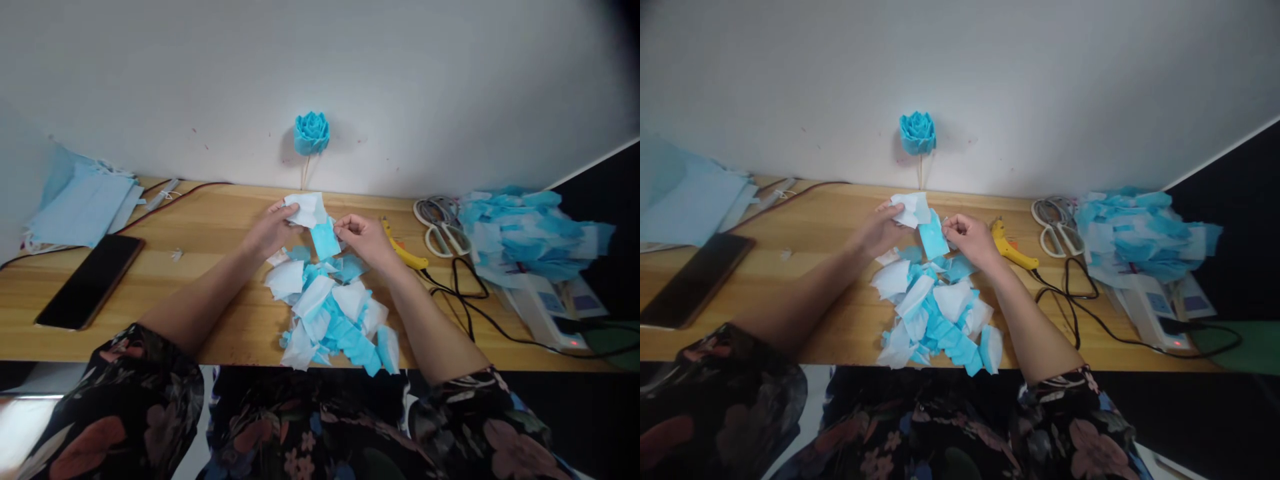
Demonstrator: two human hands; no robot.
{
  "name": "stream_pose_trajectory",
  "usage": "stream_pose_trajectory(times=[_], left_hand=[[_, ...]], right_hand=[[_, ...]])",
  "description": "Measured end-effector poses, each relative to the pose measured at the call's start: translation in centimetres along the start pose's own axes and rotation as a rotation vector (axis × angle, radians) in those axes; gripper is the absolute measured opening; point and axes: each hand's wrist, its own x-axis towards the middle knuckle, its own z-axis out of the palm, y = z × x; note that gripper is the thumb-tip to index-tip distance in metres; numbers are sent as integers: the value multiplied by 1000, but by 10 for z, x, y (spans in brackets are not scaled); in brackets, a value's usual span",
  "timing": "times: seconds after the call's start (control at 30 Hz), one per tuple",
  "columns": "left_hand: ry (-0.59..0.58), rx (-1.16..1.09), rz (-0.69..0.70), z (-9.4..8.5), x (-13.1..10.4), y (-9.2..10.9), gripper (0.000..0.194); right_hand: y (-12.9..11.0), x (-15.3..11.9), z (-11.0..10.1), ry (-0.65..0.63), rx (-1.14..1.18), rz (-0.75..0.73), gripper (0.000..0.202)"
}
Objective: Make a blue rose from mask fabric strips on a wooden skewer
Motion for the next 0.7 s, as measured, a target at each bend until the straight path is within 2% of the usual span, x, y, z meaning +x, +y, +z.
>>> stream_pose_trajectory(times=[0.17,0.37,0.47,0.63,0.7], left_hand=[[8,39,-12,2,-2,-2,28],[84,30,72,-4,5,-5,31],[133,120,144,-8,8,-6,32],[196,312,280,-10,6,-1,32],[211,354,309,-8,4,2,32]], right_hand=[[2,0,2,-7,-15,-23,19],[7,5,-3,120,-41,-24,15],[6,8,-6,178,30,-25,18],[6,9,-12,155,46,-98,16],[6,8,-14,128,17,-123,21]])
